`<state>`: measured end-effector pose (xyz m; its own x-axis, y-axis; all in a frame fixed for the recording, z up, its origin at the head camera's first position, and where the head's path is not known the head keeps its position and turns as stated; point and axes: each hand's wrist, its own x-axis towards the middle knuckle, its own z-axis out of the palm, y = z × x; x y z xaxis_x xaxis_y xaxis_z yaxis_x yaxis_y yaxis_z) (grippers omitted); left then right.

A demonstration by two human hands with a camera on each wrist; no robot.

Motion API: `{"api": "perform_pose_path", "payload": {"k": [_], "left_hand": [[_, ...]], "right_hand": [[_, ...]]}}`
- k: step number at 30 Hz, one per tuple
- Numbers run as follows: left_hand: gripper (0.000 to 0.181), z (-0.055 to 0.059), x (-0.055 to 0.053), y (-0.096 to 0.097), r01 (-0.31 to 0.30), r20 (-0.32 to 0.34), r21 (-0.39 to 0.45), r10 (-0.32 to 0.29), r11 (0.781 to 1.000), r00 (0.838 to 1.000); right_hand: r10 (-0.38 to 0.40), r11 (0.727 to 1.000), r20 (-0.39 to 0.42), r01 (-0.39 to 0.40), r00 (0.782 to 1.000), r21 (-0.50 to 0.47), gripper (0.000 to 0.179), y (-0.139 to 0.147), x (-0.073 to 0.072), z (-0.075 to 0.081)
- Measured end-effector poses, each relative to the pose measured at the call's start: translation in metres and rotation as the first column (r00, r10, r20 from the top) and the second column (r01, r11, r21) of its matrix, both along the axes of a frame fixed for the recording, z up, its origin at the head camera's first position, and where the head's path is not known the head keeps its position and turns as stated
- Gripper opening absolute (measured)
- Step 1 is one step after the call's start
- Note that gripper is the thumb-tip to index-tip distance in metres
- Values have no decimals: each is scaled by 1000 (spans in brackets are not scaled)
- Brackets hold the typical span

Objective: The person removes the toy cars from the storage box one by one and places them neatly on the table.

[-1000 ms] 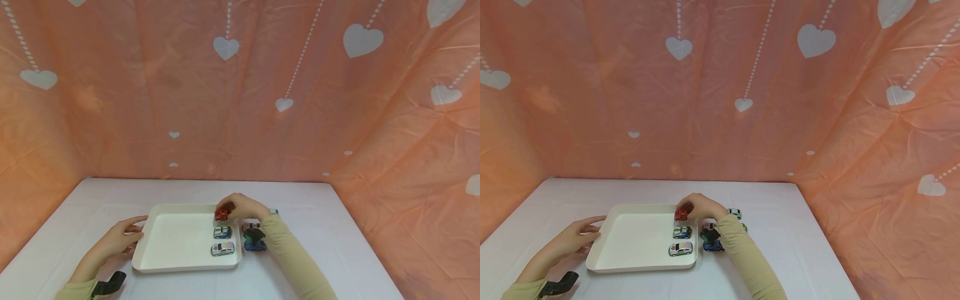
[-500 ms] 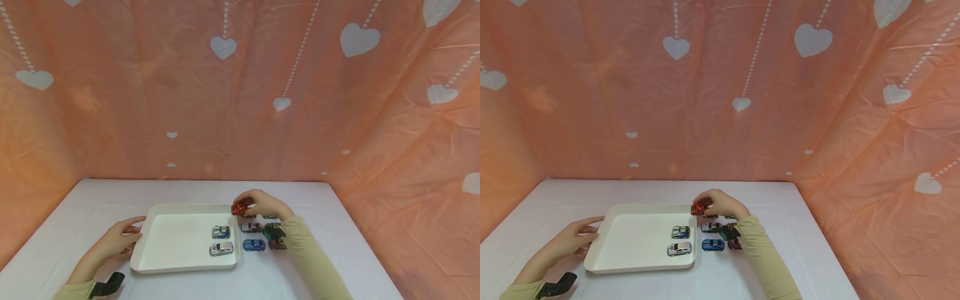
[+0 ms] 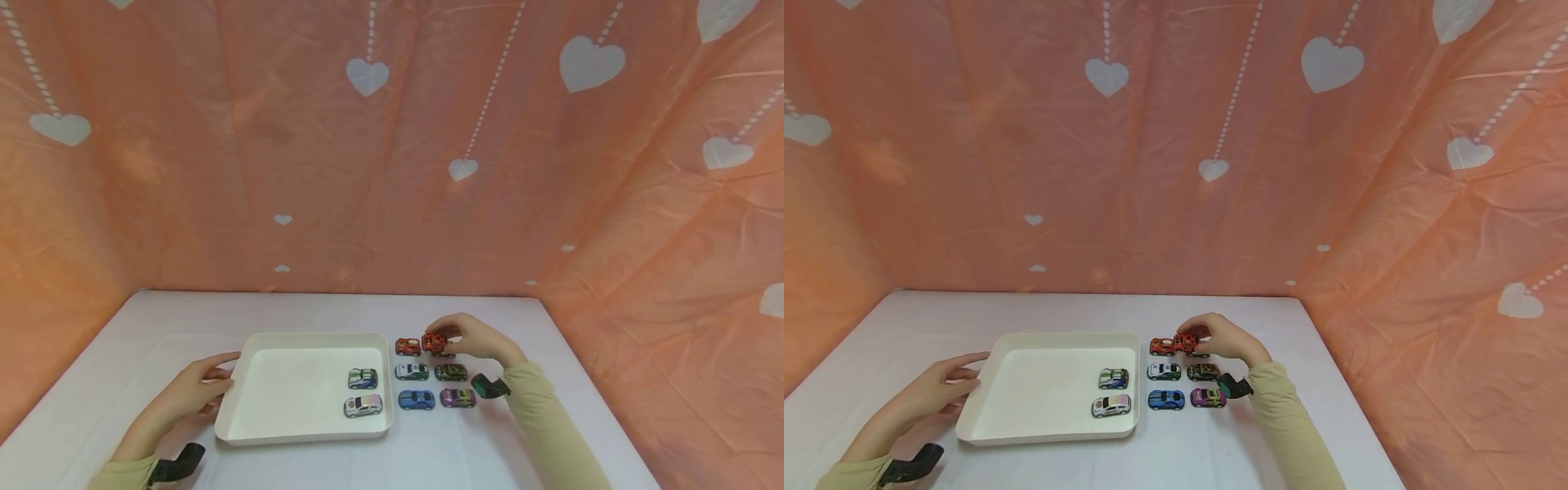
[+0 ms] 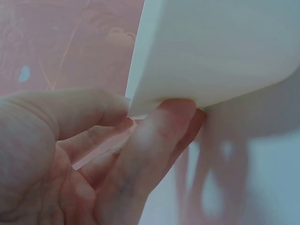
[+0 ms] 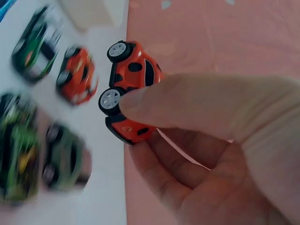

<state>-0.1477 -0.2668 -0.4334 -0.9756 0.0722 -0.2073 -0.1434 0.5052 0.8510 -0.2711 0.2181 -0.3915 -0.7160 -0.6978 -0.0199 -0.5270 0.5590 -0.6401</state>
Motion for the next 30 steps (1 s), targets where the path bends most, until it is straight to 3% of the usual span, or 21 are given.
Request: {"api": "perform_pose_path", "payload": {"k": [8, 15, 30], "left_hand": [[57, 0, -2, 0, 5, -5, 0, -5, 1000, 1000], [57, -3, -2, -1, 27, -41, -29, -28, 999, 999], [57, -3, -1, 0, 14, -27, -1, -14, 1000, 1000]], "right_hand": [[-60, 998, 22, 60, 998, 13, 39, 40, 2, -6], [-95, 993, -20, 96, 995, 64, 39, 65, 0, -18], [-205, 977, 28, 203, 978, 63, 42, 85, -10, -31]]}}
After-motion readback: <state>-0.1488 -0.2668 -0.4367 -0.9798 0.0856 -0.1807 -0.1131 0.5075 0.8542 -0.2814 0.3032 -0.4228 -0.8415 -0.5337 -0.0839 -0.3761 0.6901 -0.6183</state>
